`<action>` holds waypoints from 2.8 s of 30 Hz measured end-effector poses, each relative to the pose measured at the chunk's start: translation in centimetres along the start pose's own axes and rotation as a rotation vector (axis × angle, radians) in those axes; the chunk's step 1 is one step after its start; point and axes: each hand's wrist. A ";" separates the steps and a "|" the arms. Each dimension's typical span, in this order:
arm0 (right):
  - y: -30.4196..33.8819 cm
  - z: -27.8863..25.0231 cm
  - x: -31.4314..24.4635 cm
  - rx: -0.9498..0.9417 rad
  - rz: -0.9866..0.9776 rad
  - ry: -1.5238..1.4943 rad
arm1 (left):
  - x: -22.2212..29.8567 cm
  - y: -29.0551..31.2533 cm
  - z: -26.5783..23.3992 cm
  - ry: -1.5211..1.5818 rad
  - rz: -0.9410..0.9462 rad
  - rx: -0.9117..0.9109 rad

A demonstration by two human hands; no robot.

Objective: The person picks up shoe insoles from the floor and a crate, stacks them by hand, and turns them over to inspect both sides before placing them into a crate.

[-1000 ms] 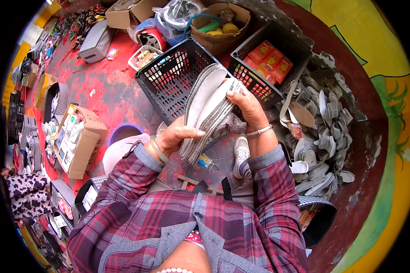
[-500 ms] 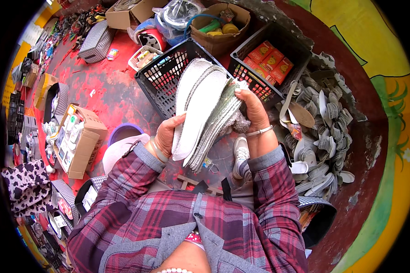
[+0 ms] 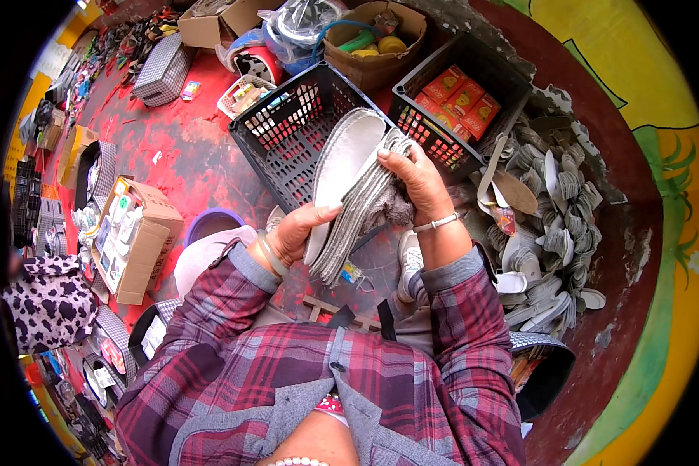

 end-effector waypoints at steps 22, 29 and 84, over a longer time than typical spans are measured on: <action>-0.1 -0.7 0.2 -0.019 0.103 -0.236 | 0.4 0.2 -0.5 0.369 -0.014 -0.025; -0.7 -0.6 1.7 -0.079 0.004 0.072 | -1.1 -1.4 1.1 -0.460 0.277 -0.029; -1.2 -2.6 1.2 -0.099 0.098 0.044 | 0.5 -0.7 0.2 -0.813 0.424 0.045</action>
Point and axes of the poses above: each hand's wrist, its own y-axis away from the middle knuckle, its own z-axis out of the palm, x = y × z, and after that the axes turned 5 degrees about x, right-handed
